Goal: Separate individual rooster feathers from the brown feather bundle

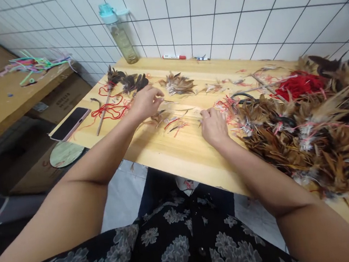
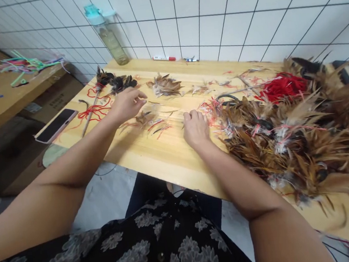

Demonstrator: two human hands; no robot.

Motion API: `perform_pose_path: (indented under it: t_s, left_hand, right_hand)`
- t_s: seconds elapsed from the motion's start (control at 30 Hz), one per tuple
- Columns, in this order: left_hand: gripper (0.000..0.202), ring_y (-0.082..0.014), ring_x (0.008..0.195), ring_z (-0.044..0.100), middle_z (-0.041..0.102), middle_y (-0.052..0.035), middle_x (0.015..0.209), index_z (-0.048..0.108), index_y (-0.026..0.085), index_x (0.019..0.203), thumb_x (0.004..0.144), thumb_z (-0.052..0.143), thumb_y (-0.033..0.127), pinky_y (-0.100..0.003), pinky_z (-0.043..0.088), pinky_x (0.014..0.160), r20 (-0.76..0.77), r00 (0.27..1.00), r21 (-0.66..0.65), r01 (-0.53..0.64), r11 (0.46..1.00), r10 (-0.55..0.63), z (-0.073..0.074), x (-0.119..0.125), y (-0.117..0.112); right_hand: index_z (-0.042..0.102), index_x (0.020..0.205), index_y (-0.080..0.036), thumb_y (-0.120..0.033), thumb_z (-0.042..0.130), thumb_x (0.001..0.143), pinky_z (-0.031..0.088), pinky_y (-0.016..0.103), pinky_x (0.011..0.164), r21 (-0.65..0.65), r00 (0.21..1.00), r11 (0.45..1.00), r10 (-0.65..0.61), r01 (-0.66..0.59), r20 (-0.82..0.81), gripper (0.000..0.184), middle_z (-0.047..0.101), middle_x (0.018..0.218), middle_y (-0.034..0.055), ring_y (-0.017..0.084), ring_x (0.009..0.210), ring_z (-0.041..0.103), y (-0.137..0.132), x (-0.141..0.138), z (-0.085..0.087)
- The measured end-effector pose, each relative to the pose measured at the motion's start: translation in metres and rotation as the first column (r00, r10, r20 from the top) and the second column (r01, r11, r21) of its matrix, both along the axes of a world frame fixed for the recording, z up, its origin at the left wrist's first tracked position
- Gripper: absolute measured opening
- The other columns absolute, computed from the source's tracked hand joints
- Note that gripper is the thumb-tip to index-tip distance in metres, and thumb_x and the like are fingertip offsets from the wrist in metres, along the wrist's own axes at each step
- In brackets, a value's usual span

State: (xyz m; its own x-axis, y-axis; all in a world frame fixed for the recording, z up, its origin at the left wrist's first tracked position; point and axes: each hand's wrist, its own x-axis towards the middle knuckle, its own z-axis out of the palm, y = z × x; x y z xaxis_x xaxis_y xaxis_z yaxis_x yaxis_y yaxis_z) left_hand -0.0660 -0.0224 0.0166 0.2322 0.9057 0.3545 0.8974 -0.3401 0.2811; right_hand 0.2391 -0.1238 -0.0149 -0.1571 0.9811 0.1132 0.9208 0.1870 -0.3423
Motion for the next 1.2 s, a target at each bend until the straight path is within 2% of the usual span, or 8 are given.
perform_pose_path:
  t_s: [0.17, 0.33, 0.5, 0.6, 0.77, 0.97, 1.07, 1.2]
  left_hand:
    - [0.033, -0.0357, 0.126, 0.076, 0.083, -0.0179, 0.134, 0.088, 0.020, 0.123, 0.099, 0.075, 0.039, -0.049, 0.060, 0.112, -0.038, 0.999, 0.035, -0.003, 0.999, 0.004, -0.018, 0.028, 0.085]
    - [0.075, -0.0152, 0.130, 0.060, 0.080, -0.0104, 0.127, 0.083, 0.015, 0.124, 0.118, 0.031, 0.068, -0.041, 0.046, 0.104, -0.096, 0.986, 0.012, 0.139, 0.990, -0.138, -0.037, 0.042, 0.101]
    - [0.043, -0.0169, 0.122, 0.060, 0.072, -0.0045, 0.102, 0.071, 0.023, 0.092, 0.118, 0.049, 0.050, -0.041, 0.043, 0.104, 0.083, 0.985, -0.043, 0.156, 0.987, -0.152, -0.029, 0.053, 0.094]
    - [0.020, -0.0224, 0.107, 0.065, 0.063, -0.0018, 0.089, 0.067, 0.024, 0.079, 0.095, 0.077, 0.019, -0.041, 0.046, 0.102, 0.330, 0.943, -0.056, 0.073, 0.996, -0.051, -0.021, 0.062, 0.091]
    - [0.023, -0.0154, 0.069, 0.053, 0.063, 0.0025, 0.072, 0.069, 0.021, 0.073, 0.080, 0.085, 0.006, -0.030, 0.042, 0.073, 0.808, 0.579, -0.234, 0.150, 0.961, 0.106, -0.013, 0.073, 0.075]
    - [0.031, -0.0095, 0.058, 0.050, 0.063, 0.0026, 0.066, 0.066, 0.020, 0.072, 0.076, 0.097, 0.019, -0.021, 0.038, 0.060, 0.945, 0.282, -0.281, 0.425, 0.861, 0.169, -0.016, 0.081, 0.054]
    - [0.032, -0.0095, 0.059, 0.050, 0.061, 0.0037, 0.066, 0.064, 0.020, 0.072, 0.077, 0.096, 0.019, -0.021, 0.040, 0.062, 0.945, 0.297, -0.263, 0.428, 0.865, 0.140, -0.023, 0.084, 0.056]
    - [0.026, -0.0124, 0.065, 0.049, 0.059, 0.0046, 0.067, 0.065, 0.021, 0.074, 0.074, 0.090, 0.014, -0.025, 0.038, 0.066, 0.885, 0.462, -0.260, 0.386, 0.885, 0.058, -0.033, 0.082, 0.063]
  right_hand:
    - [0.084, 0.151, -0.016, -0.014, 0.050, 0.116, 0.051, 0.057, 0.124, 0.023, 1.000, 1.000, 0.015, -0.015, -0.009, 0.048, 0.080, 0.152, 0.0259, 0.041, 0.145, 0.065, -0.006, 0.003, 0.006]
    - [0.088, 0.142, -0.021, -0.019, 0.046, 0.119, 0.050, 0.056, 0.117, 0.032, 0.999, 0.999, -0.027, 0.026, 0.025, 0.047, 0.082, 0.141, 0.0220, 0.040, 0.139, 0.066, -0.010, 0.006, 0.011]
    - [0.088, 0.142, -0.020, -0.017, 0.044, 0.120, 0.052, 0.046, 0.111, -0.064, 1.000, 0.998, 0.007, -0.005, 0.031, 0.050, 0.085, 0.138, 0.0197, 0.035, 0.133, 0.074, -0.008, 0.010, 0.012]
    - [0.088, 0.139, -0.019, -0.019, 0.044, 0.120, 0.052, 0.041, 0.095, -0.066, 1.000, 0.998, -0.024, 0.023, -0.014, 0.047, 0.086, 0.133, 0.0184, 0.031, 0.116, 0.077, -0.006, 0.012, 0.006]
    - [0.086, 0.131, -0.017, -0.019, 0.051, 0.118, 0.051, 0.038, 0.094, -0.166, 0.976, 0.975, -0.168, 0.145, -0.136, 0.037, 0.086, 0.134, 0.0181, 0.031, 0.122, 0.078, 0.011, 0.007, 0.020]
    - [0.084, 0.123, -0.018, -0.025, 0.065, 0.116, 0.048, 0.036, 0.090, -0.226, 0.946, 0.970, -0.149, 0.084, -0.287, 0.021, 0.086, 0.111, 0.0088, 0.025, 0.100, 0.073, 0.071, -0.023, 0.058]
    - [0.080, 0.107, -0.020, -0.026, 0.071, 0.114, 0.051, 0.035, 0.095, -0.217, 0.855, 0.972, -0.182, 0.084, -0.486, 0.013, 0.080, 0.098, 0.0023, 0.021, 0.094, 0.070, 0.103, -0.038, 0.047]
    - [0.069, 0.095, -0.023, -0.028, 0.077, 0.110, 0.053, 0.035, 0.095, -0.203, 0.692, 0.974, -0.216, 0.102, -0.689, 0.017, 0.073, 0.088, -0.0020, 0.019, 0.087, 0.069, 0.131, -0.049, 0.006]
